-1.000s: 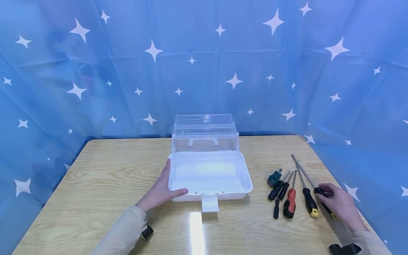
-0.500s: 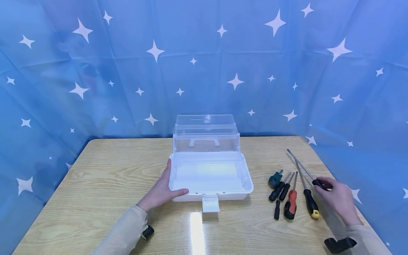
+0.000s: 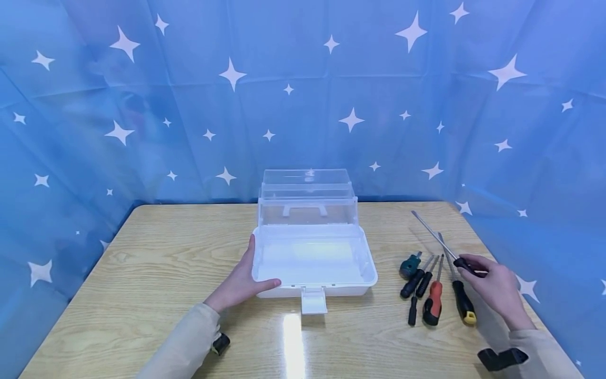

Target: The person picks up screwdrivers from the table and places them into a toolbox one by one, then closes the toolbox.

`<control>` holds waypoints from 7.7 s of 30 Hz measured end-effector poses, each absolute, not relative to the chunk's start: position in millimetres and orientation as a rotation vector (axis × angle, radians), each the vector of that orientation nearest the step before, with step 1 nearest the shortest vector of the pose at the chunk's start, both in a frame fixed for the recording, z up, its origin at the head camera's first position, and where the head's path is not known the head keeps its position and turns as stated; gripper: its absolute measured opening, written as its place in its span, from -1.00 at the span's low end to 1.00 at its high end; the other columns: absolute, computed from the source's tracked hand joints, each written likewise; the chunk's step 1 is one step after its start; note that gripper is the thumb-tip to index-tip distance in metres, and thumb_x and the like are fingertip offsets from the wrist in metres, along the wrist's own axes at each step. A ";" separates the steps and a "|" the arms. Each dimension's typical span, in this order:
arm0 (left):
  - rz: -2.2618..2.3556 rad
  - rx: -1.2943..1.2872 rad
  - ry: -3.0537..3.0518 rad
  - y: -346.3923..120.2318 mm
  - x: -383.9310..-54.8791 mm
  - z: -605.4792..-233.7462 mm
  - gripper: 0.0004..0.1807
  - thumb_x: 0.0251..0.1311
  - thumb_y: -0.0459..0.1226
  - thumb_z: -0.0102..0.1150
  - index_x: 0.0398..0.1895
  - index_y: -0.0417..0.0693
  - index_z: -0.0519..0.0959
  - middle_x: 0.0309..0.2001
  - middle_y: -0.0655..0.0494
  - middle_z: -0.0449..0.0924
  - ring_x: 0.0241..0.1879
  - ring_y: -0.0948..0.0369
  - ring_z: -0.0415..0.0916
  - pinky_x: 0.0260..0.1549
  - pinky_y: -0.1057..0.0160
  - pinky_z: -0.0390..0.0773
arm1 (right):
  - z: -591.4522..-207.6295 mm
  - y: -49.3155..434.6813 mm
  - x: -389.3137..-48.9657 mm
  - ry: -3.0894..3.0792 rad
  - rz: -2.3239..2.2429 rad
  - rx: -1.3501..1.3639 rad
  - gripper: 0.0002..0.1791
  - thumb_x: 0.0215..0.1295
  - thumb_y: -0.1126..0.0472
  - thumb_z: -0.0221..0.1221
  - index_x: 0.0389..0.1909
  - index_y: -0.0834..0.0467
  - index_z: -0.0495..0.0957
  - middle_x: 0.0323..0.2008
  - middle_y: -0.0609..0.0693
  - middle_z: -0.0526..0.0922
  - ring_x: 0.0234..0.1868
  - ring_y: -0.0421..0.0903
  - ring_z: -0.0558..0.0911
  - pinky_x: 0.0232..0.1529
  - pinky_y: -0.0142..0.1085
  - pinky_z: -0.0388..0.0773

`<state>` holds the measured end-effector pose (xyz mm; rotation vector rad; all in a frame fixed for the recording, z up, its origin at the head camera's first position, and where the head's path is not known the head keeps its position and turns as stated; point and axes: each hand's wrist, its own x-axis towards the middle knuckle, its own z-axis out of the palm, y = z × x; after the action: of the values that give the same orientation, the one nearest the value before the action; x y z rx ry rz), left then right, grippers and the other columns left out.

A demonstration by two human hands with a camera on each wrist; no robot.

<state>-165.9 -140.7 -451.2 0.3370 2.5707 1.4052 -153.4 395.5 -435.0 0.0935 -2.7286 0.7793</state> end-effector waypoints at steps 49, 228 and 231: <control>1.408 0.321 2.535 -141.6 -165.0 -448.7 0.37 0.02 0.07 0.41 0.50 0.02 -0.53 0.52 -0.04 -0.48 0.46 -0.01 -0.33 0.34 -0.12 -0.10 | -412.5 320.7 -150.6 -2.629 1.028 0.403 -0.62 0.25 0.33 0.27 0.11 0.21 0.59 -0.14 0.19 0.67 -0.28 -0.43 0.56 -0.47 -0.47 0.49; 1.418 0.317 2.466 -145.2 -172.3 -449.9 0.39 0.02 0.01 0.44 0.50 0.08 -0.57 0.52 -0.13 -0.43 0.44 -0.15 -0.22 0.30 -0.19 0.00 | -391.9 256.9 -182.7 -2.800 1.532 1.118 -0.72 0.38 0.32 0.13 0.06 0.32 0.55 -0.12 0.13 0.68 -0.14 -0.11 0.65 -0.24 -0.31 0.59; 1.421 0.310 2.464 -145.0 -172.3 -451.2 0.39 0.01 0.01 0.44 0.50 0.09 -0.57 0.52 -0.14 -0.42 0.44 -0.15 -0.22 0.30 -0.19 0.00 | -392.3 261.3 -181.3 -2.788 1.551 1.099 -0.71 0.38 0.33 0.14 0.06 0.35 0.54 -0.11 0.13 0.67 -0.13 -0.11 0.65 -0.23 -0.31 0.59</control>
<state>-172.3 -145.0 -451.2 0.3099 2.4637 1.4212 -181.3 261.3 -392.3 1.0989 -2.7878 1.5511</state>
